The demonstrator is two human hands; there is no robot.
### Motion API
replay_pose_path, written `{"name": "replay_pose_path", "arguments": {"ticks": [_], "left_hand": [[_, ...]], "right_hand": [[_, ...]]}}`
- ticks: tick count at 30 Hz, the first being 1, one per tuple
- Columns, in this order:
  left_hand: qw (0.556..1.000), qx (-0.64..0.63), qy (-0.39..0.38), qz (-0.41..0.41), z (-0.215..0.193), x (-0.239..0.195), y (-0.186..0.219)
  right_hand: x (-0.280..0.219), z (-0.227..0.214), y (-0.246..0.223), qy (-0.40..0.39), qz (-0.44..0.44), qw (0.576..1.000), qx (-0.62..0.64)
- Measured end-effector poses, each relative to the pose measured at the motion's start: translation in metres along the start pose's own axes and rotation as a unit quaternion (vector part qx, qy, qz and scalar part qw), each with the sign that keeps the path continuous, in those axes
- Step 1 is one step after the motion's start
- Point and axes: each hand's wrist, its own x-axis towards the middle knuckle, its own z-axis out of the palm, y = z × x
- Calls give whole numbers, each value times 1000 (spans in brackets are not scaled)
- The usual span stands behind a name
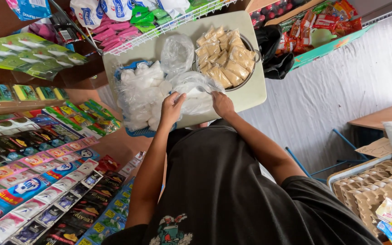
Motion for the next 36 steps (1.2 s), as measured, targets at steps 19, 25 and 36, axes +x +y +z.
{"name": "replay_pose_path", "arguments": {"ticks": [19, 25, 36], "left_hand": [[993, 61, 96, -3, -4, -15, -13], [976, 113, 186, -7, -14, -23, -19], [950, -296, 85, -47, 11, -11, 27]], "right_hand": [[20, 48, 27, -118, 121, 957, 237], [7, 9, 17, -78, 128, 913, 380], [-16, -90, -35, 6, 113, 884, 454]]}}
